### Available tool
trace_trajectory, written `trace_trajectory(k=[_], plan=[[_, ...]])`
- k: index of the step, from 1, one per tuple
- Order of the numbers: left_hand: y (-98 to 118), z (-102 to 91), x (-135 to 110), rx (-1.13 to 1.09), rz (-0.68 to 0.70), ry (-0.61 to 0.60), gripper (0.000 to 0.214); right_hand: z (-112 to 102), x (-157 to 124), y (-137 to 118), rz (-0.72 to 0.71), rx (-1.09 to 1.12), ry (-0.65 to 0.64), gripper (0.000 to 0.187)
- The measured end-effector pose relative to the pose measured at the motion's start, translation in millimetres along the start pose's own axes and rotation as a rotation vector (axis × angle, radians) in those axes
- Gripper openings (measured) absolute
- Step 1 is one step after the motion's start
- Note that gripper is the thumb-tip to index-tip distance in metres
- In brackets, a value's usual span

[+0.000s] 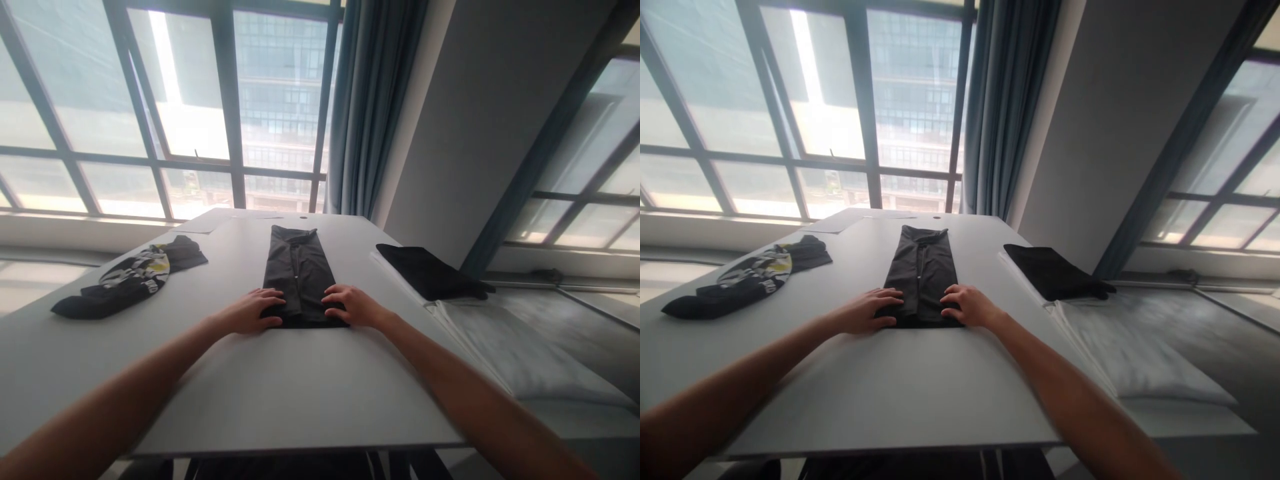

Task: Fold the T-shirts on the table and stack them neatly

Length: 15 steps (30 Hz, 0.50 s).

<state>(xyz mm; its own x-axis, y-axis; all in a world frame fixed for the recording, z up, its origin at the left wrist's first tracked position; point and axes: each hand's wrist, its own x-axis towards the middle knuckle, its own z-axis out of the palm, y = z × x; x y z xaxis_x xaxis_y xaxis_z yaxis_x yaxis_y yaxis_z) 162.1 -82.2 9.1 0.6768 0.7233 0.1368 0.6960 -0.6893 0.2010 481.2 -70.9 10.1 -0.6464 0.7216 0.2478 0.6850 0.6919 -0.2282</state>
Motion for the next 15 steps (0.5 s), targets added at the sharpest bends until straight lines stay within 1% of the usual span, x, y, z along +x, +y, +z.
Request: trace_trajectory(k=[2,3,5,7,10,15], plan=[[5.2,-0.3,-6.4,-0.057,0.093,0.027,0.052,-4.3,-3.5,-5.4,-0.034,0.04,-0.04,0.044],[7.9,-0.6,-8.6,-0.073,0.128,0.039,0.047,-6.5,-5.3,-9.2,-0.045,0.052,-0.06,0.044],[12.9,-1.9,-10.0,-0.082,0.172,0.06,0.037,-10.5,-8.2,-16.8,-0.049,0.047,-0.077,0.031],[16.5,-4.7,-8.8,-0.086,0.204,0.068,0.034,-14.7,-9.4,-22.8,-0.041,0.024,-0.075,0.018],[19.3,-10.5,-7.2,-0.086,0.216,0.1,0.034,-24.0,-10.0,-27.1,-0.027,0.017,-0.06,0.015],[18.2,-15.2,-9.2,-0.043,0.173,0.204,0.035,-43.5,-15.0,-26.4,0.015,0.088,0.009,0.019]])
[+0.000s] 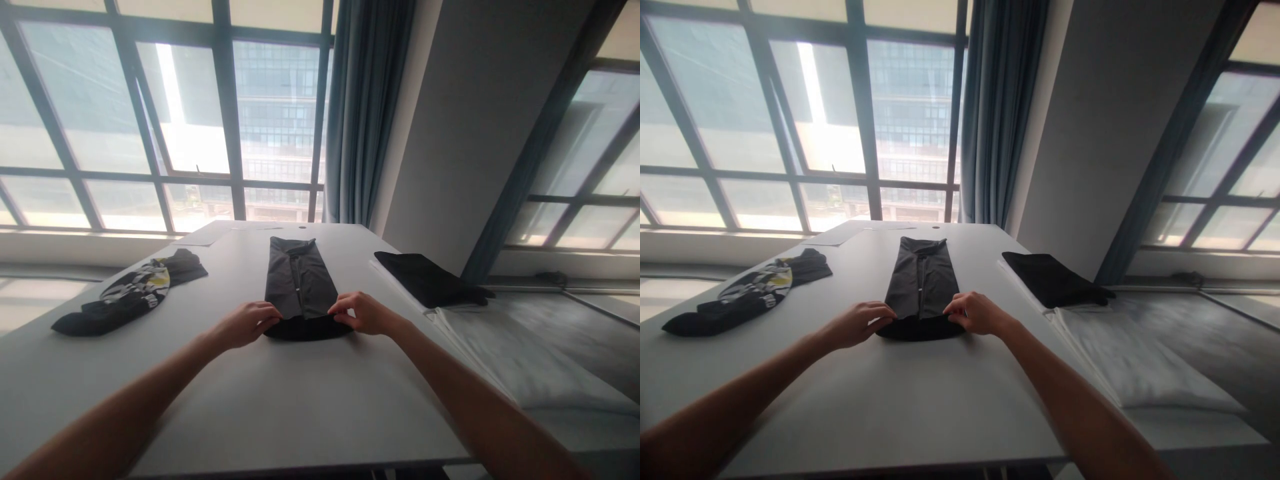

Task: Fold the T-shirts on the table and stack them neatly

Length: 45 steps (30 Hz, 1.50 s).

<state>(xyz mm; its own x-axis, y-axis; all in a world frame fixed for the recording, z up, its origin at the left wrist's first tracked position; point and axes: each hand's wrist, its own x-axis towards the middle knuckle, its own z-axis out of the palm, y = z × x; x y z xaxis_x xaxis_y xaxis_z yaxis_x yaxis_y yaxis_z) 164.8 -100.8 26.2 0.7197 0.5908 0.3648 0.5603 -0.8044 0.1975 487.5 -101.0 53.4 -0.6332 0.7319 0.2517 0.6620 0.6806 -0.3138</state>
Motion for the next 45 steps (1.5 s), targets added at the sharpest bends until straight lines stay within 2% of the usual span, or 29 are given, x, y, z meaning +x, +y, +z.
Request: trace_trajectory(k=[4,8,12,14,19,22,26,30,33,35,37,39,41,43,45], plan=[[-0.3,1.8,-1.1,0.006,0.003,0.058,0.034,-5.5,-3.7,-1.8,0.006,0.016,0.037,0.018],[3.6,1.0,-0.1,-0.009,0.035,0.039,0.034,2.7,-2.3,-4.7,0.031,-0.105,-0.065,0.029],[8.9,1.2,1.3,-0.074,0.075,-0.013,0.033,13.5,0.4,-4.9,0.022,-0.18,-0.149,0.022],[10.6,4.0,2.1,-0.106,0.075,-0.031,0.034,17.8,1.1,-4.6,0.012,-0.162,-0.166,0.026],[10.5,11.3,3.1,-0.171,0.072,-0.052,0.036,22.0,3.2,-3.4,-0.006,-0.118,-0.129,0.021],[8.4,11.4,2.1,-0.18,0.048,-0.049,0.037,14.2,1.8,-1.1,-0.014,-0.065,-0.081,0.024],[7.7,10.5,1.6,-0.198,0.002,-0.052,0.036,0.9,-3.6,0.9,0.003,-0.107,-0.015,0.029],[11.0,11.1,3.3,-0.219,0.016,-0.083,0.035,-1.1,-5.8,-3.3,0.012,-0.109,-0.121,0.026],[10.9,6.0,2.0,-0.282,0.037,-0.122,0.03,-3.1,-6.4,-5.0,0.054,-0.024,-0.219,0.021],[6.7,-1.6,-1.9,-0.299,0.037,-0.175,0.033,-7.2,-8.3,-1.1,0.112,0.035,-0.234,0.023],[-1.8,-9.7,-7.7,-0.272,0.012,-0.224,0.047,-10.8,-11.2,7.8,0.162,0.022,-0.216,0.028],[-13.0,-13.7,-13.3,-0.217,-0.025,-0.229,0.05,-10.4,-13.3,20.2,0.195,-0.06,-0.182,0.043],[-24.4,-10.5,-16.5,-0.15,-0.057,-0.188,0.042,-4.8,-12.9,33.3,0.207,-0.133,-0.151,0.058],[-32.8,-1.0,-16.1,-0.088,-0.075,-0.123,0.032,4.5,-9.4,44.1,0.188,-0.151,-0.123,0.057],[-36.6,9.5,-13.1,-0.054,-0.071,-0.063,0.03,13.2,-4.4,50.5,0.145,-0.124,-0.094,0.044]])
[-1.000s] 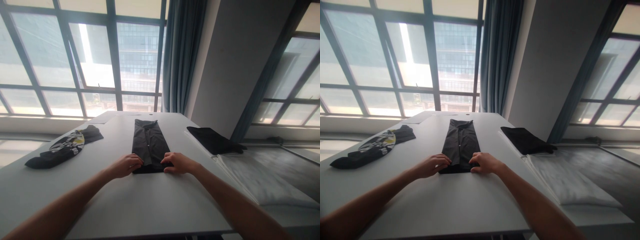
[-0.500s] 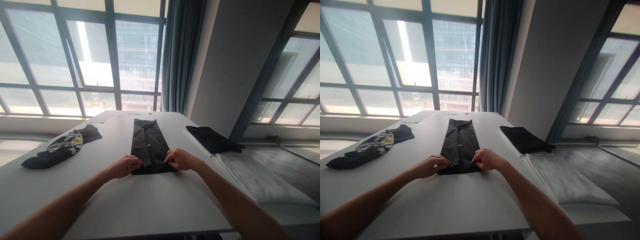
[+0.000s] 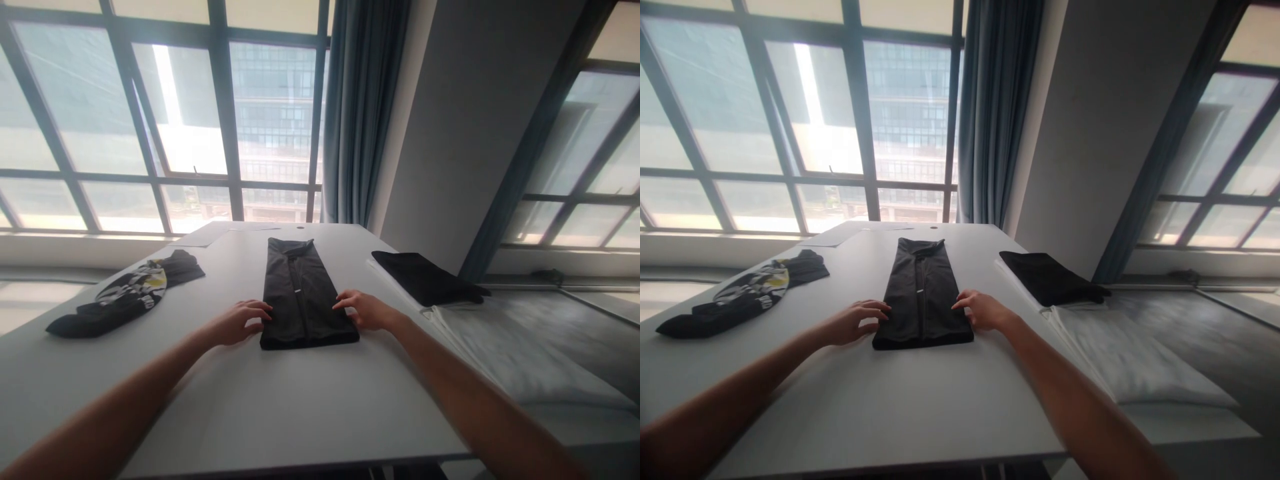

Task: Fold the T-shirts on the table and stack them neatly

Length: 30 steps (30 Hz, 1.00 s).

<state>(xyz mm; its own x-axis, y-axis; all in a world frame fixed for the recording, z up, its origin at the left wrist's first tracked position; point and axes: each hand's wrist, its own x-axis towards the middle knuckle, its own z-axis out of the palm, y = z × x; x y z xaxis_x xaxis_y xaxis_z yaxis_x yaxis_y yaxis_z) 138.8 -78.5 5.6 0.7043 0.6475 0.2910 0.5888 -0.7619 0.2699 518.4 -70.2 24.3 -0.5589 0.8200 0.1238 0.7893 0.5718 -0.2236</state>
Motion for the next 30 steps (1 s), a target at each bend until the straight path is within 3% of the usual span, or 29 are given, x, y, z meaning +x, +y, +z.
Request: trace_trajectory(k=[2,5,9,12,15,17,19,22,25,30], plan=[[0.8,4.7,4.0,0.0,0.031,0.038,0.032,3.5,4.2,0.1,-0.044,0.047,0.024,0.033],[8.4,-4.4,5.3,-0.071,0.064,0.012,0.033,-5.3,1.3,-5.6,-0.089,0.155,0.026,0.027],[19.8,-28.6,-0.6,-0.275,0.045,-0.098,0.032,-30.9,-13.4,-15.9,-0.11,0.37,-0.135,0.019],[23.0,-34.0,1.6,-0.535,-0.002,-0.026,0.042,-40.2,-14.2,-18.9,-0.106,0.612,-0.198,0.028],[21.9,-25.8,14.4,-0.799,-0.186,0.21,0.054,-31.5,2.2,-15.6,-0.016,0.866,0.052,0.039],[18.5,-16.5,23.6,-0.885,-0.372,0.366,0.06,-18.4,17.1,-11.2,0.161,0.918,0.281,0.038],[12.4,-7.7,28.3,-0.917,-0.557,0.421,0.066,-4.1,28.9,-6.8,0.369,0.88,0.378,0.038],[-0.7,0.2,24.8,-0.889,-0.673,0.326,0.077,11.8,34.9,-3.5,0.51,0.775,0.289,0.04],[-13.3,2.1,14.7,-0.81,-0.612,0.185,0.084,17.9,31.1,-5.2,0.493,0.734,0.197,0.044],[-18.5,3.3,4.9,-0.772,-0.659,0.111,0.099,17.9,23.9,-9.9,0.526,0.762,0.134,0.06]])
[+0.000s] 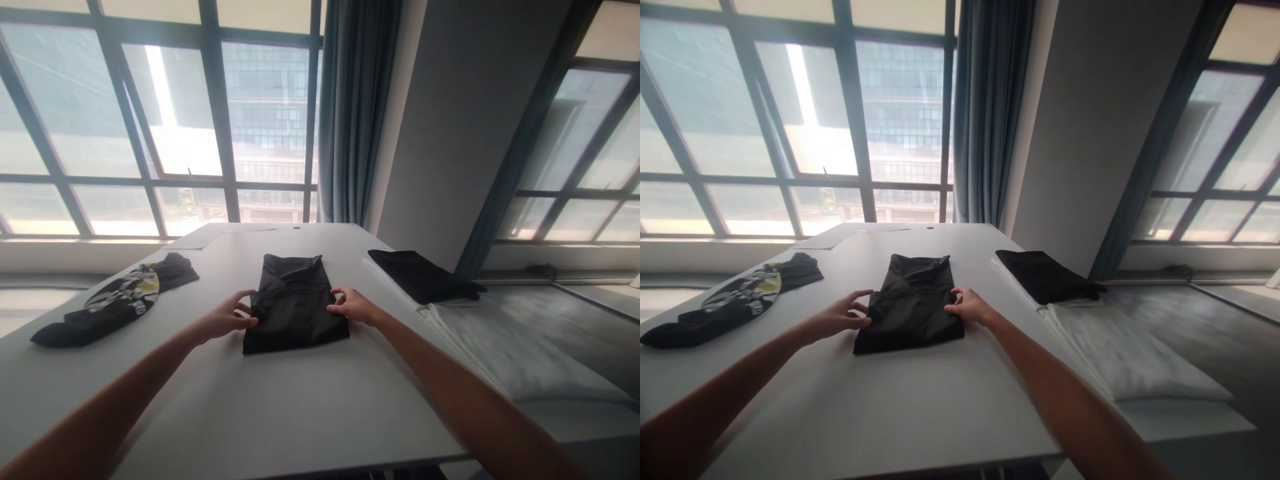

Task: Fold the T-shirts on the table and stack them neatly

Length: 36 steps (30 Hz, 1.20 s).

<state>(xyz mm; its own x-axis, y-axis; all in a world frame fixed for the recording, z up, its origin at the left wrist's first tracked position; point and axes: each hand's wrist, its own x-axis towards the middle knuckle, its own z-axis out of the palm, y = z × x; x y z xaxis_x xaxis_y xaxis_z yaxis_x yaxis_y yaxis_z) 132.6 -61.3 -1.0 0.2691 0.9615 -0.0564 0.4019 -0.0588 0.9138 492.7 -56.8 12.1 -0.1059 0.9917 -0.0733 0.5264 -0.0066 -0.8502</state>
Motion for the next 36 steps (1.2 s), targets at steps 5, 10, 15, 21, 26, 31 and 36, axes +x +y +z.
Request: trace_trajectory(k=[5,10,15,21,26,31,36], plan=[[11.4,9.2,-6.3,0.067,0.189,-0.002,0.085,-3.8,-4.4,-6.3,-0.105,-0.123,0.005,0.038],[12.1,14.7,-7.1,0.303,0.293,0.084,0.075,-7.6,-9.4,-11.9,-0.278,-0.361,0.113,0.028],[8.3,20.2,-8.8,0.638,0.376,0.222,0.066,-1.0,-19.7,-11.4,-0.235,-0.723,0.136,0.029],[19.7,53.9,-18.0,0.819,0.536,0.136,0.061,25.9,-36.4,-26.3,-0.543,-0.78,0.098,0.051],[13.5,63.7,-13.7,0.898,0.358,-0.109,0.07,40.7,-42.4,-28.2,-0.343,-0.813,-0.305,0.071],[9.5,43.7,-8.5,0.891,0.302,-0.172,0.074,29.6,-38.3,-21.4,-0.29,-0.777,-0.341,0.078],[8.6,18.4,-12.2,0.814,0.33,-0.264,0.079,0.2,-22.2,-2.6,-0.312,-0.626,-0.329,0.065]])
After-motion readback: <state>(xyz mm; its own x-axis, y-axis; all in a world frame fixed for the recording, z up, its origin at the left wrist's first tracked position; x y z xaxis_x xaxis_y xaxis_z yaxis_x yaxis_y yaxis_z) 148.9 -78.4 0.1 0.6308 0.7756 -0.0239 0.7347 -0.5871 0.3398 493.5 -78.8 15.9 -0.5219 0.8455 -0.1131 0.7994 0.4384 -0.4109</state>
